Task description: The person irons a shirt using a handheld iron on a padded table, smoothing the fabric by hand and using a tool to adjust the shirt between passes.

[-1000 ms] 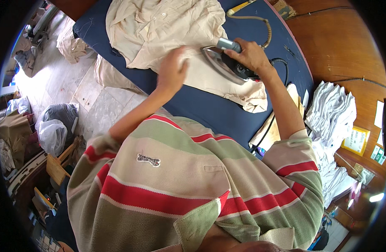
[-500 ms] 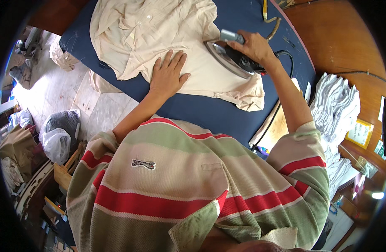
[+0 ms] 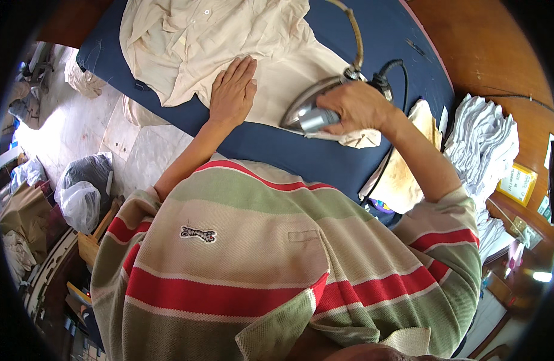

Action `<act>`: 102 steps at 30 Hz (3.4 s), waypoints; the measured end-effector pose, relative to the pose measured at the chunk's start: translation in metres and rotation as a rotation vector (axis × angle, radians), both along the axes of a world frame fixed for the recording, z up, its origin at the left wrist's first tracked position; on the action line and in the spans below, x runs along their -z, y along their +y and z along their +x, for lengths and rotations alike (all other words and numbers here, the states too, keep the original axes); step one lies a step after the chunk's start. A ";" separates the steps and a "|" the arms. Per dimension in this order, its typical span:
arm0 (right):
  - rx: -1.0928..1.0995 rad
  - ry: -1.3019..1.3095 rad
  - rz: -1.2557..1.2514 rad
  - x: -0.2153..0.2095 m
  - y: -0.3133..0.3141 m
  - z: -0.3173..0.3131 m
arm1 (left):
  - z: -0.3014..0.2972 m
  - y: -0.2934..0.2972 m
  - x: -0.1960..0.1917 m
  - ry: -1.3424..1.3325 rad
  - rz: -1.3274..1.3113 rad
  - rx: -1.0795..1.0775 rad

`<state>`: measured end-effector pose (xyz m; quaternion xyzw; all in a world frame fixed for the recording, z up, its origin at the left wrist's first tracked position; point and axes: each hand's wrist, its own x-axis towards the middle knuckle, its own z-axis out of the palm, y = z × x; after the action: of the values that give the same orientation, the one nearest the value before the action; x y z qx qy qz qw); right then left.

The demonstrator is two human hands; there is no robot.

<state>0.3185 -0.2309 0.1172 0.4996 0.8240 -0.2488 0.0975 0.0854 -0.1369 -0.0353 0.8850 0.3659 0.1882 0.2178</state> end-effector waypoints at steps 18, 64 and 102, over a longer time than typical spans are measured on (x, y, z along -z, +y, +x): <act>0.723 -0.083 0.176 -0.002 0.029 -0.003 | -0.006 -0.003 -0.008 0.208 0.225 0.068; 0.098 0.172 0.083 -0.005 0.021 -0.056 | -0.112 -0.028 -0.035 -0.431 -0.901 -0.418; 0.723 -0.252 0.990 -0.018 0.005 0.070 | -0.011 -0.025 -0.136 -0.441 -1.444 0.745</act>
<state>0.3882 -0.2262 0.1355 0.7585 0.6024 0.2060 -0.1393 0.0740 -0.1615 0.1004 0.5340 0.0296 -0.0075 0.8449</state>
